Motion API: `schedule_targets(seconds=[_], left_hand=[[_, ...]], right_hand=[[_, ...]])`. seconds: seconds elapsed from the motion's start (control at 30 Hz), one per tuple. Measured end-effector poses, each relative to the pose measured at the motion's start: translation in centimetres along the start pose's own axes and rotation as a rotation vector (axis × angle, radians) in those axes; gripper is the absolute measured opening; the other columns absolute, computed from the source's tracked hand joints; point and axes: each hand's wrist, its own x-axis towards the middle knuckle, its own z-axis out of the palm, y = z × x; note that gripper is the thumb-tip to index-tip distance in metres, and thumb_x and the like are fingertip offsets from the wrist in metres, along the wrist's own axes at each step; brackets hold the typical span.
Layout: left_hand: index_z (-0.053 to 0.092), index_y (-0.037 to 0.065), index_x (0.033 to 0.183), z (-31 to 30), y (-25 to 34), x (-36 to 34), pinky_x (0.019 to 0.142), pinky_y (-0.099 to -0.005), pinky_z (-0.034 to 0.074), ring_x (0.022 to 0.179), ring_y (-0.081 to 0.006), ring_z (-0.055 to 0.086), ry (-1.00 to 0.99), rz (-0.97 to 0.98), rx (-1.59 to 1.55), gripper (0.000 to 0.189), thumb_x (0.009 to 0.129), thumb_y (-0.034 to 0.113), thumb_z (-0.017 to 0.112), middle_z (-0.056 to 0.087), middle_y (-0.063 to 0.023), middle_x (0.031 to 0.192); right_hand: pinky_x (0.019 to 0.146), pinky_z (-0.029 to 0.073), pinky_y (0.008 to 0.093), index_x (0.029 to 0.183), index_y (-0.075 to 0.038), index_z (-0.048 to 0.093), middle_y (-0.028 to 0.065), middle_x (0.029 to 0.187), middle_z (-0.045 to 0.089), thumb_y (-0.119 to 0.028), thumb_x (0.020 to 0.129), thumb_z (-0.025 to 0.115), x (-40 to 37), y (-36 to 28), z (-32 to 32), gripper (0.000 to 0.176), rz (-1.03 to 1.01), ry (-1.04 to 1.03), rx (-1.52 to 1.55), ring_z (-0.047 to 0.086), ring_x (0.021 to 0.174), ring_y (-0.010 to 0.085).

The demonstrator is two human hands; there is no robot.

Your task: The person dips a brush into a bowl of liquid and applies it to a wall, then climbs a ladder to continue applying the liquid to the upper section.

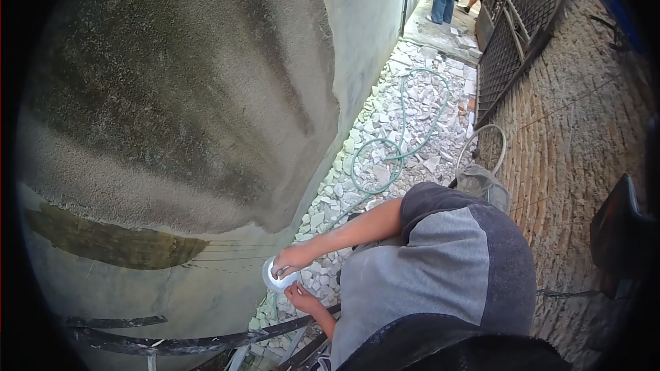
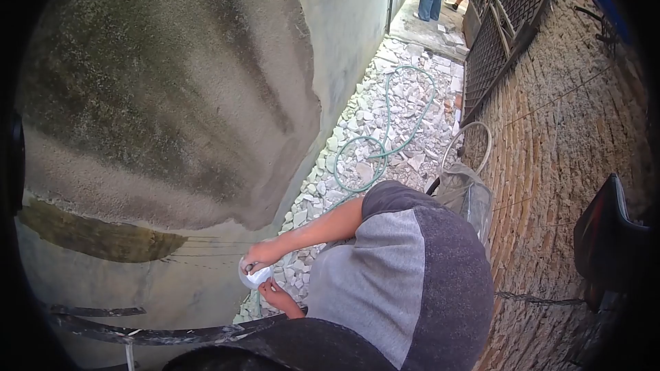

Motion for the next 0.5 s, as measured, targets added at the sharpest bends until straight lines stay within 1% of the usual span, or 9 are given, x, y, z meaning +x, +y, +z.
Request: schedule_targets(seconds=[0.07,0.17,0.23,0.27,0.33,0.37,0.43,0.5], left_hand=[[0.073,0.000,0.107,-0.4,0.4,0.0,0.083,-0.0453,0.052,0.096,-0.0359,0.063,-0.005,-0.018,-0.003,0.016,0.091,0.002,0.070,0.060,-0.0160,0.106],[0.073,0.000,0.107,-1.0,1.0,-0.1,0.083,-0.0450,0.052,0.096,-0.0359,0.063,-0.015,-0.025,-0.008,0.016,0.091,0.001,0.070,0.059,-0.0158,0.106],[0.073,0.000,0.107,-1.0,0.9,0.0,0.083,-0.0450,0.052,0.095,-0.0360,0.063,0.004,-0.010,-0.022,0.017,0.090,0.000,0.070,0.059,-0.0157,0.107],[0.072,0.000,0.107,-1.1,0.7,0.1,0.083,-0.0449,0.052,0.095,-0.0361,0.063,0.019,0.008,-0.035,0.017,0.090,-0.001,0.069,0.059,-0.0156,0.107],[0.072,0.000,0.107,-1.1,0.5,0.2,0.083,-0.0450,0.052,0.096,-0.0361,0.063,0.023,0.001,-0.018,0.018,0.090,-0.001,0.070,0.059,-0.0158,0.108],[0.072,0.000,0.107,-1.3,0.5,0.2,0.083,-0.0451,0.052,0.096,-0.0360,0.063,0.028,-0.005,-0.002,0.018,0.089,-0.002,0.070,0.059,-0.0159,0.108],[0.072,-0.001,0.107,-1.4,-0.2,0.2,0.083,-0.0448,0.052,0.097,-0.0360,0.064,0.023,-0.013,-0.001,0.019,0.089,-0.002,0.070,0.060,-0.0162,0.109],[0.072,-0.001,0.107,-1.0,-0.6,0.0,0.083,-0.0445,0.052,0.098,-0.0359,0.064,0.024,-0.023,-0.005,0.019,0.088,-0.003,0.070,0.060,-0.0164,0.109]], right_hand=[[0.082,0.051,0.0474,0.114,-0.007,0.064,0.0165,0.103,0.069,-0.024,0.100,0.063,0.2,-0.2,-0.1,0.023,-0.019,-0.019,-0.032,0.067,0.095,0.0390],[0.084,0.051,0.0479,0.116,-0.007,0.063,0.0173,0.107,0.068,-0.022,0.098,0.063,0.4,-0.7,-0.2,0.023,0.006,-0.032,-0.034,0.066,0.098,0.0396],[0.080,0.052,0.0480,0.116,-0.011,0.063,0.0137,0.104,0.069,-0.027,0.098,0.063,0.5,-0.3,0.2,0.023,0.013,-0.019,-0.070,0.068,0.094,0.0376],[0.080,0.052,0.0480,0.116,-0.011,0.063,0.0137,0.104,0.069,-0.027,0.098,0.063,0.7,0.2,0.7,0.023,0.012,-0.021,-0.069,0.068,0.094,0.0376],[0.080,0.052,0.0485,0.114,-0.011,0.062,0.0139,0.104,0.069,-0.024,0.097,0.062,1.0,0.2,1.5,0.022,-0.176,-0.035,-0.051,0.068,0.095,0.0370],[0.080,0.052,0.0485,0.114,-0.011,0.062,0.0139,0.104,0.069,-0.024,0.097,0.062,0.8,-0.1,1.6,0.022,-0.176,-0.037,-0.046,0.068,0.095,0.0370],[0.086,0.052,0.0477,0.120,-0.007,0.060,0.0174,0.110,0.067,-0.020,0.096,0.062,0.0,-0.8,1.8,0.028,-0.070,-0.195,-0.108,0.066,0.102,0.0377],[0.085,0.052,0.0476,0.120,-0.007,0.060,0.0170,0.110,0.067,-0.020,0.096,0.063,-0.4,-1.2,1.8,0.028,-0.073,-0.188,-0.096,0.066,0.101,0.0379]])
